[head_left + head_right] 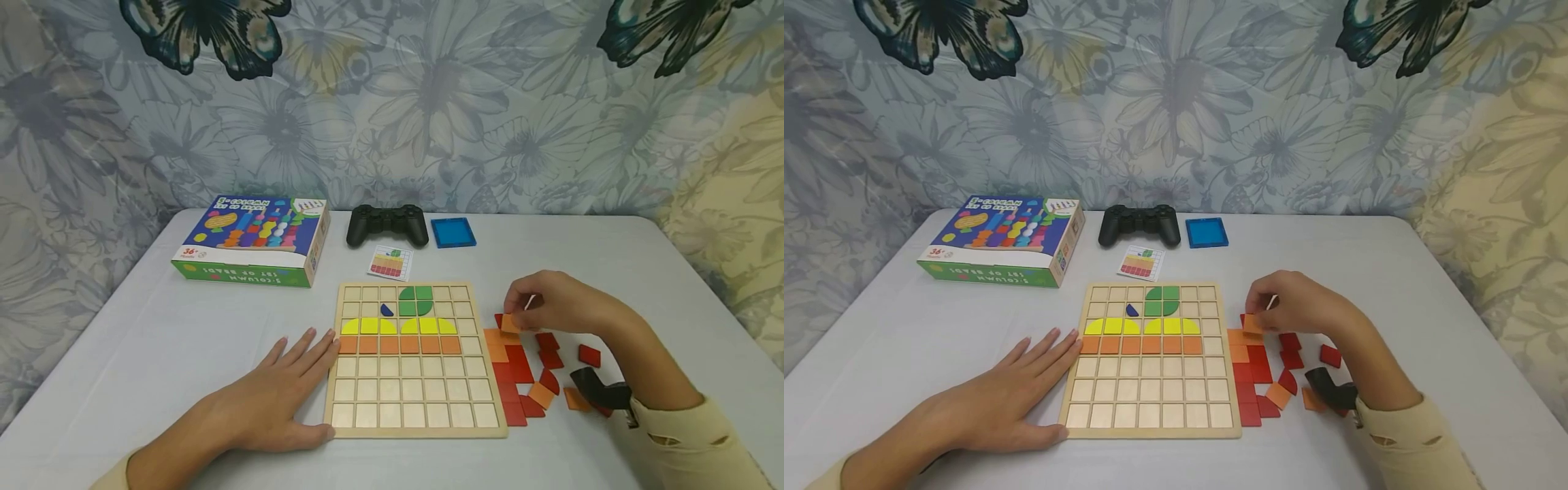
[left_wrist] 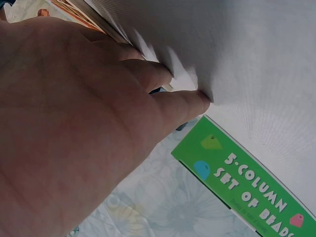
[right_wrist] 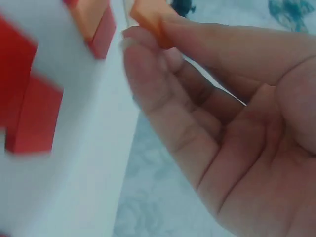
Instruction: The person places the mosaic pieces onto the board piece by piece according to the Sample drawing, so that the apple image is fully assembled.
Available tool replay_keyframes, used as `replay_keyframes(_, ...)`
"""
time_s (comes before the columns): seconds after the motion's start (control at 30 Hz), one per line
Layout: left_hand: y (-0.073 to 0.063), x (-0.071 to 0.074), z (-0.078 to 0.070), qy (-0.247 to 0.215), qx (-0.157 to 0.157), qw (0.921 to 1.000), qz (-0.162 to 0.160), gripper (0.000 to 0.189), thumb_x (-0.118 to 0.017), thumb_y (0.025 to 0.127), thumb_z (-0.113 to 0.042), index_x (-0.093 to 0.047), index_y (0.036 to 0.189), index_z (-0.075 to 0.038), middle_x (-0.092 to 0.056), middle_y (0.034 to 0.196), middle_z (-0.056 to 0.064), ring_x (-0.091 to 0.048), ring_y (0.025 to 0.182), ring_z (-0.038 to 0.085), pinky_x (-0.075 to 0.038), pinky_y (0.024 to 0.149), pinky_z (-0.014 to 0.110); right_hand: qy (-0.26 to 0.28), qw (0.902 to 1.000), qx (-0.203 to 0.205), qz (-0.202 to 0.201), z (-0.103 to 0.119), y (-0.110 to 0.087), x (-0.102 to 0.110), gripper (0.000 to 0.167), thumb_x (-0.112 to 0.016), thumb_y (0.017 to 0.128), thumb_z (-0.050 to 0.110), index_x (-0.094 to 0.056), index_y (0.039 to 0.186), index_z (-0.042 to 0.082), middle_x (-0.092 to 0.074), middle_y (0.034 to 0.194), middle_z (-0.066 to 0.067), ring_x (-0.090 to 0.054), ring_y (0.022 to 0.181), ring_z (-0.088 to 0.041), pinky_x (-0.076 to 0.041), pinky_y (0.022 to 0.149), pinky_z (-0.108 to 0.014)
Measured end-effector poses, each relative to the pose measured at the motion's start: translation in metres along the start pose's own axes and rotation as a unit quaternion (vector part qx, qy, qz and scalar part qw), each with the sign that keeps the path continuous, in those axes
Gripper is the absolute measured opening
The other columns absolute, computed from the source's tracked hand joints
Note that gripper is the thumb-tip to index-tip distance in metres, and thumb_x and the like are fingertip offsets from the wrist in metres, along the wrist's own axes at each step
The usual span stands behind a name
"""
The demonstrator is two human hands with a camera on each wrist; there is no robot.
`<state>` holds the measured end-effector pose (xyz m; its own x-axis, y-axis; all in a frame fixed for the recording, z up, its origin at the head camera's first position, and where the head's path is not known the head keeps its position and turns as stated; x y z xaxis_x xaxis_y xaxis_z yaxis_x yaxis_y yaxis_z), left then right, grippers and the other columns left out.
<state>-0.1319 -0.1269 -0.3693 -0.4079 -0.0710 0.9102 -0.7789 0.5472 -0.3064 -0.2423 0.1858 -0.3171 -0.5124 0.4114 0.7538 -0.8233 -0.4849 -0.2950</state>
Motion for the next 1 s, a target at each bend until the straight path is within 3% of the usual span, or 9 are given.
replay_keyframes(0.27,0.000,0.000,0.001,-0.001,0.009,0.9999,0.010,0.107,-0.054,0.083,-0.077,-0.014,0.163,-0.018,-0.004,0.168,-0.004,-0.001,0.152,0.024,-0.010,0.116,0.061,0.057,0.9970,0.046,-0.022,0.044,0.017,-0.017,0.006,-0.076,0.088,0.005,-0.072,0.088,0.010,-0.067,0.084,-0.001,-0.064,0.078,-0.020,-0.057,0.072,-0.033)
replay_keyframes(0.6,0.002,-0.001,0.000,-0.001,0.005,0.9999,0.010,0.107,-0.053,0.083,-0.078,-0.015,0.163,-0.018,-0.004,0.168,-0.004,0.000,0.152,0.024,-0.009,0.116,0.061,0.133,0.9864,0.096,0.014,0.096,0.042,-0.065,0.006,-0.078,0.086,0.003,-0.073,0.083,0.005,-0.066,0.076,-0.001,-0.060,0.070,-0.018,-0.054,0.068,-0.032)
replay_keyframes(1.0,0.001,0.000,-0.001,-0.006,0.001,0.9999,0.010,0.107,-0.054,0.083,-0.078,-0.015,0.163,-0.017,-0.005,0.168,-0.003,-0.001,0.152,0.026,-0.009,0.116,0.063,0.108,0.9880,0.110,-0.008,0.147,0.062,-0.103,0.014,-0.080,0.084,0.006,-0.072,0.078,0.015,-0.064,0.075,0.006,-0.058,0.073,-0.012,-0.052,0.066,-0.026)
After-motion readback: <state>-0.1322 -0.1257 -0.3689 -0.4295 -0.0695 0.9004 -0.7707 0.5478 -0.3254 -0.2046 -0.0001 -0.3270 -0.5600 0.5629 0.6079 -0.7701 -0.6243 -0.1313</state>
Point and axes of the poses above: each hand's wrist, its own y-axis towards the middle knuckle, its own x-axis out of the back of the hand, z = x × y, the point moved 10 cm from there along y, towards the middle knuckle
